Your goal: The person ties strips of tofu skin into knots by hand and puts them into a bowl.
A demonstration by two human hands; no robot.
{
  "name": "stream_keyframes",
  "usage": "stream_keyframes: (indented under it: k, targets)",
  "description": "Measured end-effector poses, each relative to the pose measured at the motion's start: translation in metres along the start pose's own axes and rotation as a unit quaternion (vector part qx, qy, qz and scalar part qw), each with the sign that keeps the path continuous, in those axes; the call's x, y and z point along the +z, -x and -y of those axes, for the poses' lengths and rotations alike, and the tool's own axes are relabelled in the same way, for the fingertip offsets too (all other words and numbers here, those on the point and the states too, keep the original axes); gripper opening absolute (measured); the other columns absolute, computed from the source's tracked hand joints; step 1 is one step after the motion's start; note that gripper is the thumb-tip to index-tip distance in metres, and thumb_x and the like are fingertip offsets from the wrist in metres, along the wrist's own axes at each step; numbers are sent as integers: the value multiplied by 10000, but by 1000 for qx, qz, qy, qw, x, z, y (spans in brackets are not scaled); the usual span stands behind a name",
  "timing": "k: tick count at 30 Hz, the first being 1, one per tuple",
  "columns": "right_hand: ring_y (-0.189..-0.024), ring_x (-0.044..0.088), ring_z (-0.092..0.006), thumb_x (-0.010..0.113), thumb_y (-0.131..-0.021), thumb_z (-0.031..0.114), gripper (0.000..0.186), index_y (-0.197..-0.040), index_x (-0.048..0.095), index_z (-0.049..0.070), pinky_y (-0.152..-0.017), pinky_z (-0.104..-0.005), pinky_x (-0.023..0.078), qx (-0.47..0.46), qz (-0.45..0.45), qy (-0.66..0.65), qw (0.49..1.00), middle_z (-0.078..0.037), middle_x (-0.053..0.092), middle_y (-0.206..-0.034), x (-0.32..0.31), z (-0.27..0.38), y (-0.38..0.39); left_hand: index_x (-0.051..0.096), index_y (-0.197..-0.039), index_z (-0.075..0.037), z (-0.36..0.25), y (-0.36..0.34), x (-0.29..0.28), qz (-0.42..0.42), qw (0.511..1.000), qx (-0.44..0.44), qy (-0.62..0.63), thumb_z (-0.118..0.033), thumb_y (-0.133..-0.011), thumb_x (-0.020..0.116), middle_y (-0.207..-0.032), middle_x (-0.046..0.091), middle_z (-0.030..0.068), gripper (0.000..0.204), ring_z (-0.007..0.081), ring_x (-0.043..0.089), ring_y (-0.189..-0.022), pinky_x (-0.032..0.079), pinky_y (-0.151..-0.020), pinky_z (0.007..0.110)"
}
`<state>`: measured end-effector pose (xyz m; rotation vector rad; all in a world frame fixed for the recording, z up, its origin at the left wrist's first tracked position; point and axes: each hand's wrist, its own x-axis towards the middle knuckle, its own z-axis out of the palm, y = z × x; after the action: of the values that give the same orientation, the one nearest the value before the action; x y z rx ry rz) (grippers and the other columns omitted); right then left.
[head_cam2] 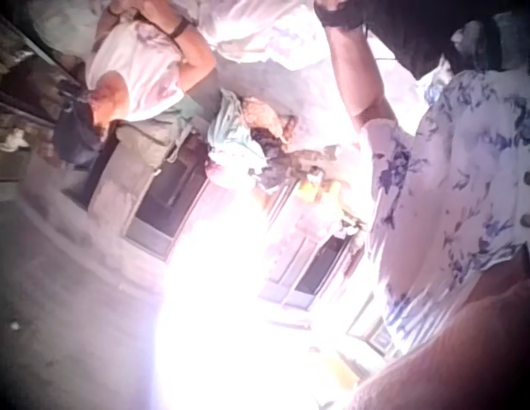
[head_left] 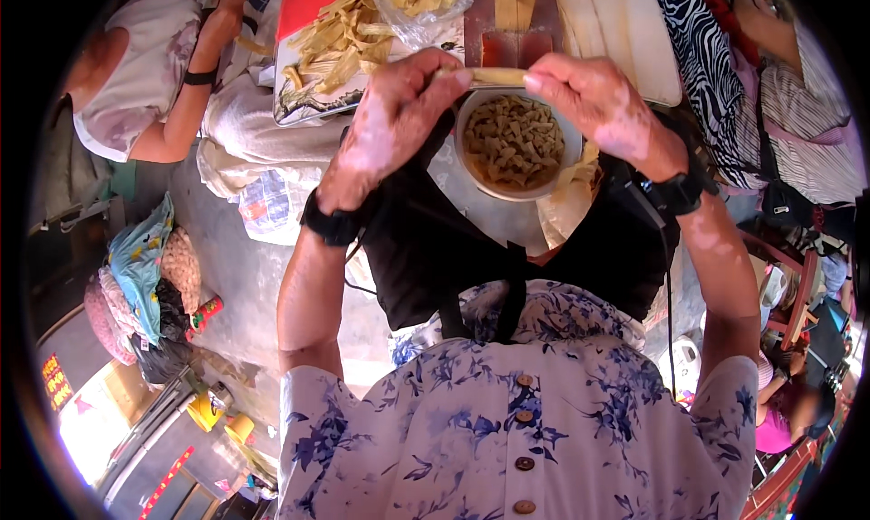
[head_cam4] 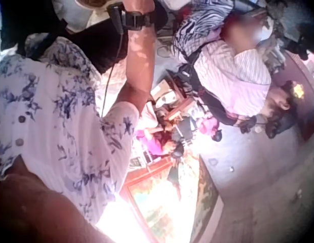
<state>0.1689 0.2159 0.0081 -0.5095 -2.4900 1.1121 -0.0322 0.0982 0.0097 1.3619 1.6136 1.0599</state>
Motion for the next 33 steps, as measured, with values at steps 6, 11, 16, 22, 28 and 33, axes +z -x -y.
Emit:
stream_keyframes:
  k: [6, 11, 16, 22, 28, 33]
  targets:
    - [-518, 427, -140, 537, -914, 210, 237, -833, 569, -10, -497, -296, 378, 0, -20, -2, 1000, -78, 470, -580, -9, -43, -22, 596, -904, -42, 19, -47, 10, 17, 998, 49, 18, -267, -910, 555, -596, 404, -86, 229, 0, 330, -507, 252, -445, 176]
    - [-467, 415, -143, 550, -900, 199, 228, -808, 578, -7, -457, -309, 367, -43, -49, 39, 997, -90, 449, -542, -13, -72, -29, 610, -888, -77, 27, -66, 17, 16, 999, 30, 30, -277, -902, 565, -596, 416, -95, 205, 0, 332, -510, 253, -451, 168]
    - [-508, 437, -149, 556, -894, 188, 224, -809, 581, -18, -479, -299, 367, -26, -68, -79, 994, -108, 461, -570, 0, -82, -30, 624, -893, -57, 45, -76, 26, -14, 998, 47, 31, -278, -895, 571, -595, 443, -77, 227, 16, 367, -520, 289, -459, 180]
    - [-530, 455, -151, 542, -899, 181, 216, -813, 587, -12, -503, -294, 383, 54, -46, -20, 997, -90, 501, -598, -4, -81, 5, 632, -945, -4, 46, -50, 25, -38, 998, -18, -40, -274, -899, 560, -605, 478, -33, 283, 53, 409, -540, 345, -493, 203]
    - [-484, 449, -155, 537, -908, 159, 192, -772, 543, 24, -448, -299, 349, 26, -23, -80, 996, -65, 468, -572, 16, -23, 40, 586, -1057, 32, 31, 1, 39, -13, 990, 97, -101, -248, -901, 550, -882, 602, 149, 322, 262, 558, -849, 455, -754, 328]
    - [-502, 498, -265, 546, -900, 133, 181, -768, 504, 17, -462, -348, 372, 51, 5, -137, 989, -127, 453, -575, 41, 7, 65, 558, -1112, 26, 6, 41, 56, 50, 994, 95, 1, -187, -912, 536, -990, 593, 160, 293, 264, 568, -936, 442, -821, 323]
